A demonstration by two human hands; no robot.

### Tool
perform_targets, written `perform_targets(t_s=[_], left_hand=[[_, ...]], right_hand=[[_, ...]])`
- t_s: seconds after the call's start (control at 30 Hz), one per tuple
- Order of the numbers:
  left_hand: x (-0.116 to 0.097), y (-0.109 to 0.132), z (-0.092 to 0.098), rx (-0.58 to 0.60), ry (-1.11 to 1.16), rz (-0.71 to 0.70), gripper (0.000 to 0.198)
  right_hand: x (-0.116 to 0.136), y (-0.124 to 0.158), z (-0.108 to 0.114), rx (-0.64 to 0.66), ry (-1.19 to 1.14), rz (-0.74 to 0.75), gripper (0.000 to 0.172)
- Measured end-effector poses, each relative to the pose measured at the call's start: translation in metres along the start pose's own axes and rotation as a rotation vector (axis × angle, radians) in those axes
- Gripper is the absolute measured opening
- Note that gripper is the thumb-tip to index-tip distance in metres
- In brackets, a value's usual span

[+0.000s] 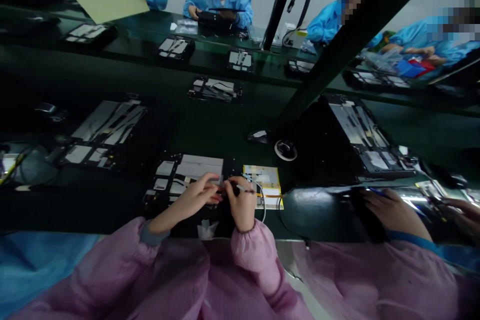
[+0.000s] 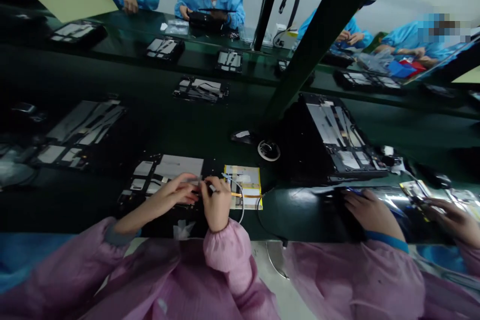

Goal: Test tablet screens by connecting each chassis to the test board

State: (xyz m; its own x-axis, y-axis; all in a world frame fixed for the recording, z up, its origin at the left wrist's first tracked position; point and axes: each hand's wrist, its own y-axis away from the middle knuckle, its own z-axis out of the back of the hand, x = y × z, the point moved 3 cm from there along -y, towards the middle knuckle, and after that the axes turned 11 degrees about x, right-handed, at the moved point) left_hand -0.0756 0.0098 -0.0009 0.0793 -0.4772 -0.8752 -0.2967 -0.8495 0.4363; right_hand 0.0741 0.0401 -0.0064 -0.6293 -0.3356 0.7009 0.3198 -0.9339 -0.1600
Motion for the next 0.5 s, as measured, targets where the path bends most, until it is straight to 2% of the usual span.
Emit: perform_targets(t_s=[0.1, 0.17, 0.33, 0.4, 0.5], left_hand=[[0.001, -0.005, -0.006, 0.029, 0.226, 0.009, 0.045], [0.002, -0.005, -0.008, 0.036, 0.32, -0.015, 0.042], [0.006, -0.002, -0.011, 0.049, 0.36, -0.041, 0.038], [0.007, -0.001, -0.011, 0.05, 0.387, -0.047, 0.037], [0.005, 0.0, -0.012, 0.021, 0.447, -0.067, 0.036]], right_hand=[[-0.001, 0.005, 0.004, -0.077, 0.11, 0.063, 0.022], [-0.001, 0.012, 0.008, -0.087, 0.097, 0.123, 0.017], [0.002, 0.027, 0.011, 0.09, 0.065, 0.251, 0.018], [0.001, 0.028, 0.008, 0.057, 0.099, 0.231, 0.018], [0.004, 0.024, 0.0, -0.064, 0.069, 0.139, 0.017]])
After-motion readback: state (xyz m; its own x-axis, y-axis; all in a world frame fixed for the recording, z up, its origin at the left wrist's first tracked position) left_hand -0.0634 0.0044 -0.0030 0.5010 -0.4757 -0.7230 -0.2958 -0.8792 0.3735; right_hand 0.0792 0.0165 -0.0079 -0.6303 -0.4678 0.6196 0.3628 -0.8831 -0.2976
